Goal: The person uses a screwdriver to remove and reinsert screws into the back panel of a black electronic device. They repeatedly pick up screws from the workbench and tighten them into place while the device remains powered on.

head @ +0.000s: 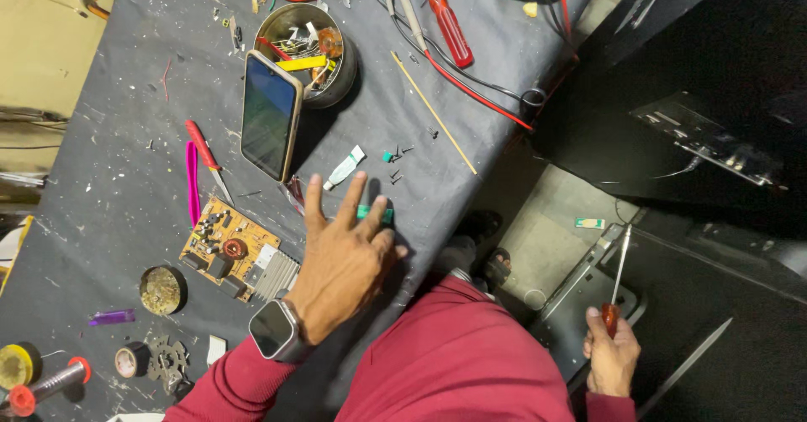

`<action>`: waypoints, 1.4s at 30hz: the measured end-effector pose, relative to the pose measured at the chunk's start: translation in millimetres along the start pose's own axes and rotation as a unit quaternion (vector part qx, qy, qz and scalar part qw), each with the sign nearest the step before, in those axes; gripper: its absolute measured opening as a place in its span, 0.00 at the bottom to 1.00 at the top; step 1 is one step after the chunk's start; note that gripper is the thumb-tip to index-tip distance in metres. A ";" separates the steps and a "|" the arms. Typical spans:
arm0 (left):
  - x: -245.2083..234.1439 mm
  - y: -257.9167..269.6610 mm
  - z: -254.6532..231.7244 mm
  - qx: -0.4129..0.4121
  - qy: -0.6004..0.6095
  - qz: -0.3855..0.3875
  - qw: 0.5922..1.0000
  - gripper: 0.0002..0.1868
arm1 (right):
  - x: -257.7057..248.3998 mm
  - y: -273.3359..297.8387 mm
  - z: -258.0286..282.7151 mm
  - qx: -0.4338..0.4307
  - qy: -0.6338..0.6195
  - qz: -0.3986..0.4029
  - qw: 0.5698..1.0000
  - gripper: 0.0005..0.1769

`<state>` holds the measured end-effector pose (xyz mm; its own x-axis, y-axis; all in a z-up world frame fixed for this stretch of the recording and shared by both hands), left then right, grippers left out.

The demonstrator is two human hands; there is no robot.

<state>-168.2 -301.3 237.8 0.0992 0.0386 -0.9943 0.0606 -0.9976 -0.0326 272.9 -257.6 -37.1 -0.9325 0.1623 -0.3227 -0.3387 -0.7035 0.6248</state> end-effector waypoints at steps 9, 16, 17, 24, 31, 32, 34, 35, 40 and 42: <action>16.4 -68.7 27.3 0.004 -0.059 -0.184 0.981 0.14 | 0.9 2.5 3.9 -0.024 0.002 -0.009 1.000 0.11; 28.8 -96.5 30.8 0.014 -0.046 -0.140 0.989 0.07 | -13.0 9.3 -14.5 -0.014 -0.028 -0.030 0.999 0.11; 28.4 -98.7 30.4 0.021 -0.036 -0.155 0.987 0.07 | -14.5 10.6 -17.5 -0.003 -0.033 -0.033 0.999 0.10; 32.5 -113.0 22.9 0.062 0.033 -0.210 0.975 0.05 | -17.8 17.2 -23.5 0.015 -0.049 -0.054 0.997 0.12; 54.2 -116.5 16.7 0.075 -0.088 -0.188 0.975 0.07 | -16.9 18.5 -18.1 -0.073 0.046 -0.103 0.991 0.12; 60.2 -118.5 17.3 0.073 -0.130 -0.168 0.974 0.06 | -19.7 21.8 -14.9 -0.142 0.126 -0.123 0.974 0.19; 66.2 -122.8 19.0 0.076 -0.182 -0.151 0.969 0.06 | -18.9 21.0 -12.7 -0.069 0.118 -0.127 0.982 0.20; 66.1 -123.1 20.2 0.081 -0.187 -0.147 0.968 0.07 | -18.4 21.4 -9.8 -0.080 0.129 -0.136 0.979 0.21; 44.6 -127.9 11.3 0.100 -0.156 -0.127 0.974 0.06 | -20.7 30.3 -0.6 -0.114 0.147 -0.146 0.972 0.21; 24.9 -127.1 4.9 0.082 -0.047 -0.140 0.986 0.09 | -18.6 30.7 3.0 -0.091 0.134 -0.147 0.976 0.19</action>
<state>-178.2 -173.8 216.6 0.0083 0.3153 -0.9490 -0.0892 -0.9450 -0.3147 279.4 -280.2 -9.7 -0.7237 0.2067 -0.6584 -0.5365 -0.7686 0.3484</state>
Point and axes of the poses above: each hand's wrist, its own y-axis away from the middle knuckle, its own x-axis out of the palm, z = x × y, the point moved 2 cm from there along -y, towards the middle knuckle, and after that the axes turned 11 degrees about -z, right-handed, at the moved point
